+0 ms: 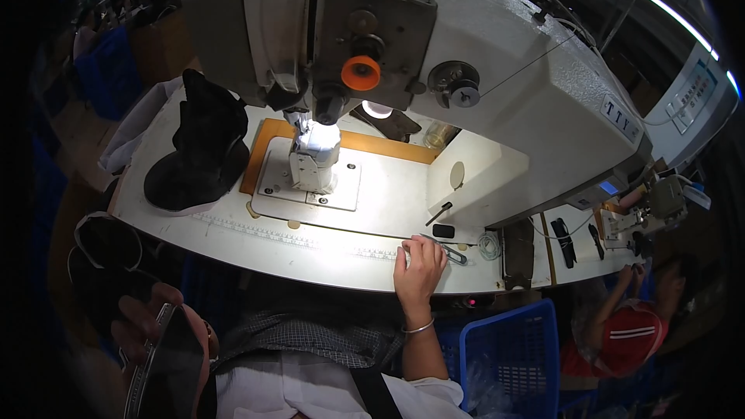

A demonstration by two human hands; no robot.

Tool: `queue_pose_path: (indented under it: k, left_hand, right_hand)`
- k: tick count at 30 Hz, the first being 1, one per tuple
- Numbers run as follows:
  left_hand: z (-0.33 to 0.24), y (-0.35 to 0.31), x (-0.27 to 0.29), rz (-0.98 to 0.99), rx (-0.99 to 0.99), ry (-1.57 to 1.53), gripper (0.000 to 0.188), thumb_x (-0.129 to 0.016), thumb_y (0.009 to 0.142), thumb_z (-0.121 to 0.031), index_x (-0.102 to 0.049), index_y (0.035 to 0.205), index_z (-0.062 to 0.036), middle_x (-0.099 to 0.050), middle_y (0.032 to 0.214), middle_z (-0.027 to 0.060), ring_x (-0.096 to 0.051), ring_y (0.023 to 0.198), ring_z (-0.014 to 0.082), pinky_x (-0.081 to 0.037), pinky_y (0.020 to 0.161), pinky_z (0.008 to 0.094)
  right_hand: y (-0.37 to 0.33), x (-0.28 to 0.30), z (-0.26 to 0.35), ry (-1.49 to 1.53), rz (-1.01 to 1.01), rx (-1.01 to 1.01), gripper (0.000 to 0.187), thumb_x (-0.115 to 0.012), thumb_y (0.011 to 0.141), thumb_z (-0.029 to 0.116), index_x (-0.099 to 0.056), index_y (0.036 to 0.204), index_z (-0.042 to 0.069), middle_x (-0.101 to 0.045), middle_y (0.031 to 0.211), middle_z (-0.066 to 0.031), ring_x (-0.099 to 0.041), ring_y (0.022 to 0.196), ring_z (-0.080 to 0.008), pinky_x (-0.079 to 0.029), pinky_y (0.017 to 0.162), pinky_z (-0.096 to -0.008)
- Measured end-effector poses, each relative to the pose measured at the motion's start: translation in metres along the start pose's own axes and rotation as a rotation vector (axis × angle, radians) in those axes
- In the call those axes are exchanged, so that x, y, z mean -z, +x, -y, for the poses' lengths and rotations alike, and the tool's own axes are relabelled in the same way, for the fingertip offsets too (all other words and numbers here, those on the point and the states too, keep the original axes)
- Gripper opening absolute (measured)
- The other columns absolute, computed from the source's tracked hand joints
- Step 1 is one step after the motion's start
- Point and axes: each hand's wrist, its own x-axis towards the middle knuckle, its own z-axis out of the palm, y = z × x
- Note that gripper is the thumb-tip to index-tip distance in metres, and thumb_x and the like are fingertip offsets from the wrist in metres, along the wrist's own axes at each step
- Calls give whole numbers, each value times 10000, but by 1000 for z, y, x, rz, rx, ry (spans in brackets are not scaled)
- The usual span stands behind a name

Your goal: Use a small tool to clean or adjust the needle area of a sewing machine.

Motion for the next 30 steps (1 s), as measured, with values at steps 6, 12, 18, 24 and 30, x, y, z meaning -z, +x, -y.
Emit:
queue_pose_path:
  k: [6, 12, 18, 24, 30]
  left_hand:
    - [-2, -1, 1, 2, 13, 6, 265, -646, 939, -466, -626, 1018, -214, -514, 1036, 51, -574, 977, 169, -464, 995, 558]
    - [-1, -3, 4, 10, 13, -27, 280, -650, 933, -475, -627, 1017, -209, -507, 1048, 57, -573, 1006, 218, -461, 996, 557]
    - [-2, -3, 4, 3, 37, -32, 286, -657, 927, -480, -630, 1015, -209, -508, 1045, 56, -571, 1014, 221, -467, 984, 561]
    - [-1, 0, 4, 21, 2, -29, 297, -676, 908, -487, -634, 1002, -208, -515, 1032, 56, -578, 1000, 205, -482, 967, 554]
    - [-2, 0, 1, -11, 9, -38, 301, -674, 907, -485, -636, 1000, -201, -517, 1024, 58, -583, 980, 189, -483, 968, 553]
  right_hand:
    - [0, 0, 0, -2, 1, 5, 141, -718, 795, 110, -640, 906, 70, -622, 1027, -89, -567, 1040, -285, -375, 1003, -449]
    - [0, 1, 1, -1, 2, 8, 142, -718, 794, 108, -637, 904, 69, -624, 1023, -88, -567, 1037, -283, -375, 1002, -446]
    - [0, -1, 0, -9, 4, 6, 143, -721, 792, 106, -637, 902, 71, -625, 1020, -87, -568, 1033, -280, -376, 1002, -444]
    - [0, -1, 0, -8, 5, 6, 141, -723, 793, 108, -638, 901, 72, -626, 1027, -84, -567, 1031, -280, -377, 1002, -445]
    - [0, 0, 0, -10, 2, 4, 141, -723, 794, 108, -640, 903, 73, -626, 1031, -87, -567, 1035, -281, -378, 1002, -445]
